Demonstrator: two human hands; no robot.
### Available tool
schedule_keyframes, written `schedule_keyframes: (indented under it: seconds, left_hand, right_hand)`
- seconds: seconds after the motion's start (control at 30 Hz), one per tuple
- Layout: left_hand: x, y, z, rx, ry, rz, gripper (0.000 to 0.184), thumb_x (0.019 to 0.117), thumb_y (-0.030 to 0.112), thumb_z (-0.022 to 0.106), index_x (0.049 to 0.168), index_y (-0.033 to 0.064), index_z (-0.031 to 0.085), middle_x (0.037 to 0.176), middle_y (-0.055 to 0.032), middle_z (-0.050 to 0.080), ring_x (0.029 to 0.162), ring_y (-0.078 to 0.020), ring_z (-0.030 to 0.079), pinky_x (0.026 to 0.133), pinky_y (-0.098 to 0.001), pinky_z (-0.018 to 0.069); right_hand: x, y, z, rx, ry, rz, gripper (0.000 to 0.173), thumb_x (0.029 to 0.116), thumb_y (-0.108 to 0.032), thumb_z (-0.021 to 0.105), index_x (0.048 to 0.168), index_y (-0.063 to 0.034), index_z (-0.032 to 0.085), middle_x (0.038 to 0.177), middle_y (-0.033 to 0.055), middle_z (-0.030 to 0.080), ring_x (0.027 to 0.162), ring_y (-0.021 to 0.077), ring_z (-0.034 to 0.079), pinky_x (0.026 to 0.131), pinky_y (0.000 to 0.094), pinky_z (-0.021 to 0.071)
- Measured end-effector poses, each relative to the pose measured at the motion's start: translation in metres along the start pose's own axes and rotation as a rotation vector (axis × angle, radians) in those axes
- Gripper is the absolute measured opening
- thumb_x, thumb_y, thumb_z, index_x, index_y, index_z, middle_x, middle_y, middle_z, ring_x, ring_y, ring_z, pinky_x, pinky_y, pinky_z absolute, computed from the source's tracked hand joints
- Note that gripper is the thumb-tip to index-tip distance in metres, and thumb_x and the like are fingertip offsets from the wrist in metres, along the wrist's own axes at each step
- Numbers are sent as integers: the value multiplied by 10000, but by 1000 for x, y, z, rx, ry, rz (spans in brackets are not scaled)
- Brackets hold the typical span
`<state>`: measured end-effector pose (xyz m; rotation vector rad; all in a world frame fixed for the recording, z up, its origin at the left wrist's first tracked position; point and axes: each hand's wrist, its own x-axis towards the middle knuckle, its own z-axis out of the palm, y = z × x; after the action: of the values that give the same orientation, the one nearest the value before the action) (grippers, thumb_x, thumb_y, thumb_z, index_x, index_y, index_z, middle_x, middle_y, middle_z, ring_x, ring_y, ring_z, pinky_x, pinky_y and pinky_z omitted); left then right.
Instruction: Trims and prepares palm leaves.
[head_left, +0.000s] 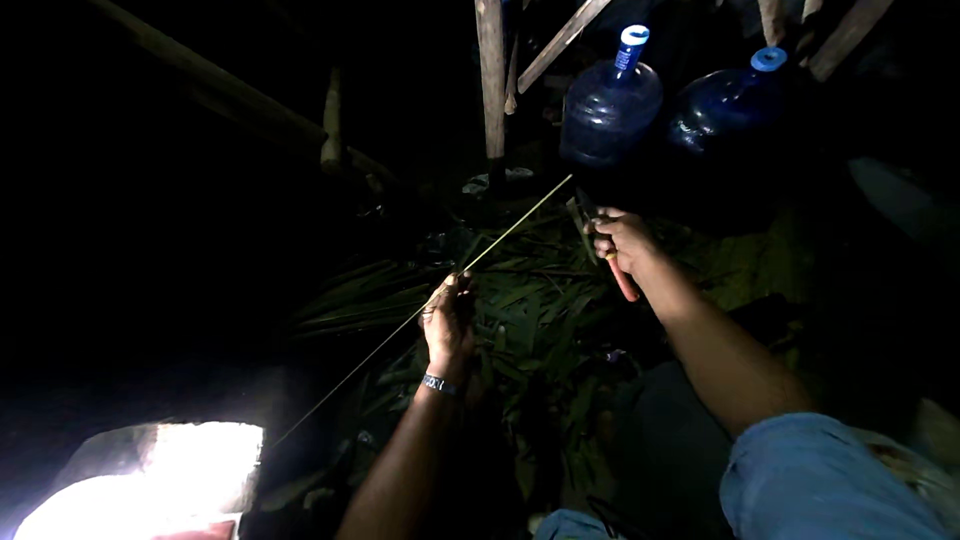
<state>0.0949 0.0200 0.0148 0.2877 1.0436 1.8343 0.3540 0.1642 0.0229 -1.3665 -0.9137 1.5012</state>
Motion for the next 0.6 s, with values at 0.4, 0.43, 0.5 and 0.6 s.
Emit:
schedule_keyframes:
  seconds: [0.4, 0.43, 0.5, 0.6]
  left_hand:
    - [-2, -14, 5, -87, -46, -83, 221, 1077, 109, 451, 1003, 15, 636, 894, -106, 699, 792, -203, 699, 784, -354, 609]
    - [-1, -14, 4, -103, -60, -82, 221, 1077, 104, 449, 1002, 20, 640, 902, -106, 701, 804, -207, 699, 795, -357, 607]
    - [-1, -13, 3, -118, -79, -78, 219, 1076, 95, 444, 1000, 35, 640, 920, -103, 707, 826, -207, 703, 805, -358, 606]
    - [1, -12, 3, -120, -74, -79, 207, 1075, 88, 441, 1012, 43, 634, 932, -98, 710, 831, -198, 704, 790, -347, 606]
  right_hand:
    - [-30, 19, 38, 239, -372, -187, 214, 1035, -106, 446, 1169, -78, 610, 681, -12, 578, 413, 13, 413, 380, 150, 366]
    - [-33, 18, 43, 244, -271, -122, 200, 1072, -123, 442, 1170, -77, 611, 692, -15, 563, 416, 12, 390, 381, 146, 351]
    - [-31, 14, 50, 307, -61, -15, 177, 1090, -162, 457, 1131, -93, 614, 702, -30, 557, 428, 16, 385, 384, 151, 344]
    - [-34, 17, 55, 376, -14, -149, 135, 1095, -154, 442, 1092, -109, 570, 680, -38, 540, 439, 22, 417, 397, 161, 376]
